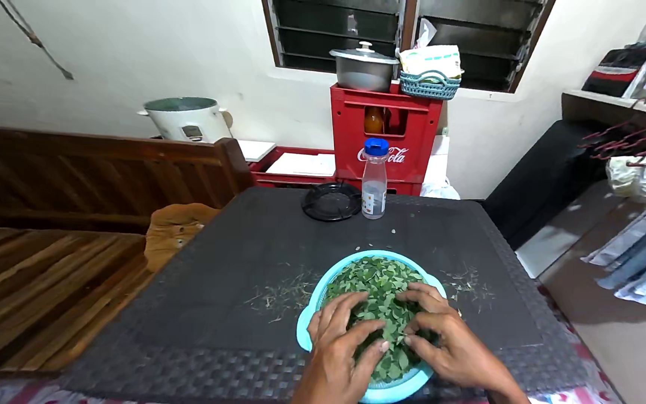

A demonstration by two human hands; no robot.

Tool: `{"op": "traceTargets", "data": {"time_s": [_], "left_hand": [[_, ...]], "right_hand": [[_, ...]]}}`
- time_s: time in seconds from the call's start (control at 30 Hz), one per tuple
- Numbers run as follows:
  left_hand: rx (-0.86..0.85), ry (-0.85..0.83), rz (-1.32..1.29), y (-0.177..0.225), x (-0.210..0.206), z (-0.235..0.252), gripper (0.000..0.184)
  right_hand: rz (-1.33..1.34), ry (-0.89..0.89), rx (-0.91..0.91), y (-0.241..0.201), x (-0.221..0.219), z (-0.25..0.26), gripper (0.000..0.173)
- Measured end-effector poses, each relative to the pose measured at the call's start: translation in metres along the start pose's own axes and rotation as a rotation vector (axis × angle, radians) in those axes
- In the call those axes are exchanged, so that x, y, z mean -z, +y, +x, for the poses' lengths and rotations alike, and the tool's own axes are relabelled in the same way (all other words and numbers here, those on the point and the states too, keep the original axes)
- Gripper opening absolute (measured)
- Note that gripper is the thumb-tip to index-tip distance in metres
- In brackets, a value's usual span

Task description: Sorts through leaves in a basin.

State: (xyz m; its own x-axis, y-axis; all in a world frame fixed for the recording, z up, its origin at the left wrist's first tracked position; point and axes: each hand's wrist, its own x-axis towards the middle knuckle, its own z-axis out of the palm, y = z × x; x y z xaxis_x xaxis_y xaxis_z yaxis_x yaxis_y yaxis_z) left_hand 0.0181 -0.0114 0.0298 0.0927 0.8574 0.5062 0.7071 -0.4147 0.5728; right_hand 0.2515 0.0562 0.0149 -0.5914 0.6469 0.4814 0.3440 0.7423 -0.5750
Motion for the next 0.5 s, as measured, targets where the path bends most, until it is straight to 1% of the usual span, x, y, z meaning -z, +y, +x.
{"op": "traceTargets", "data": {"time_s": [0.1, 0.23, 0.33, 0.43, 0.5], "left_hand": [[-0.033, 0.022, 0.012, -0.005, -0.013, 0.000, 0.030], [-0.078, 0.076, 0.010, -0.016, -0.027, 0.002, 0.027], [-0.004, 0.118, -0.066, -0.023, -0.026, 0.004, 0.029], [0.089, 0.143, -0.182, -0.021, -0.020, 0.004, 0.024], [0.120, 0.136, -0.222, -0.017, -0.017, 0.003, 0.022]], "right_hand": [[-0.011, -0.020, 0.018, -0.001, -0.003, 0.004, 0.020], [-0.049, -0.012, 0.023, -0.005, -0.011, 0.009, 0.021], [-0.083, 0.018, -0.014, -0.004, -0.013, 0.008, 0.022], [-0.046, 0.031, -0.014, -0.002, -0.015, 0.007, 0.028], [0.007, 0.053, -0.002, -0.005, -0.020, 0.007, 0.026]]}}
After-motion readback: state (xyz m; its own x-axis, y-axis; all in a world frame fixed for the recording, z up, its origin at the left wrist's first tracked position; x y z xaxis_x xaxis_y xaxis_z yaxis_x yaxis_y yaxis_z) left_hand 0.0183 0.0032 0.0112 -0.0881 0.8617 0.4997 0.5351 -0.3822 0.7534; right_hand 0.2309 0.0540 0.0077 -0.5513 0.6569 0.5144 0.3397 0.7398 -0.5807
